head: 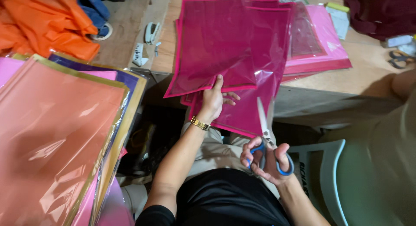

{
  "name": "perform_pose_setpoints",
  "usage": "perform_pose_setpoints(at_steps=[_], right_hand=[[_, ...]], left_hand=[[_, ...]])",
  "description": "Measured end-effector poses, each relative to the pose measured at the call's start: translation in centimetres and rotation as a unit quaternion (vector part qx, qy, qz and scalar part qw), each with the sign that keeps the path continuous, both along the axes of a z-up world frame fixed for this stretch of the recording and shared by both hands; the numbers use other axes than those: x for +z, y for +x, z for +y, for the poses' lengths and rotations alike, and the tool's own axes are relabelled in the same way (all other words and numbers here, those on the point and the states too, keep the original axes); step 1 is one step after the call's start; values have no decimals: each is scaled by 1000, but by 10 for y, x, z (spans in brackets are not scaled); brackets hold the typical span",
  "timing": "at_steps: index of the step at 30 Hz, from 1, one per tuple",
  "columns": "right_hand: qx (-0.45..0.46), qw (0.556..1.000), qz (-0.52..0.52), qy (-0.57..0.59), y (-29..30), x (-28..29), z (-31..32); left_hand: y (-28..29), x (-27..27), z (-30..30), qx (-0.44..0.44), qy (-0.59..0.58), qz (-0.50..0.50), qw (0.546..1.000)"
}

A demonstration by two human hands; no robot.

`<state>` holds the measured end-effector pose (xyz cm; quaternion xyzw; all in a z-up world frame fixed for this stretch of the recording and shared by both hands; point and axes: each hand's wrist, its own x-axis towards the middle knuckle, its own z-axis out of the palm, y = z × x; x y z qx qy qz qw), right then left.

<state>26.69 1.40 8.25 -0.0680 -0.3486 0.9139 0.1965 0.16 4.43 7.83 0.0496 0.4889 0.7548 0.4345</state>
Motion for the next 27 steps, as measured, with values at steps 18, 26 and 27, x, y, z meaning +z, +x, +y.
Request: perform_pose_setpoints(at_steps=[18,26,27], right_hand=[[29,999,25,-32,-7,-5,19],[27,999,19,-32,-9,-11,22],[27,999,22,-35,-8,-10,21]], left_hand=[[16,13,-1,-11,8,0,1000],[16,-2,3,-15,7,-2,1000],[16,-3,4,-16,6,0,1000]])
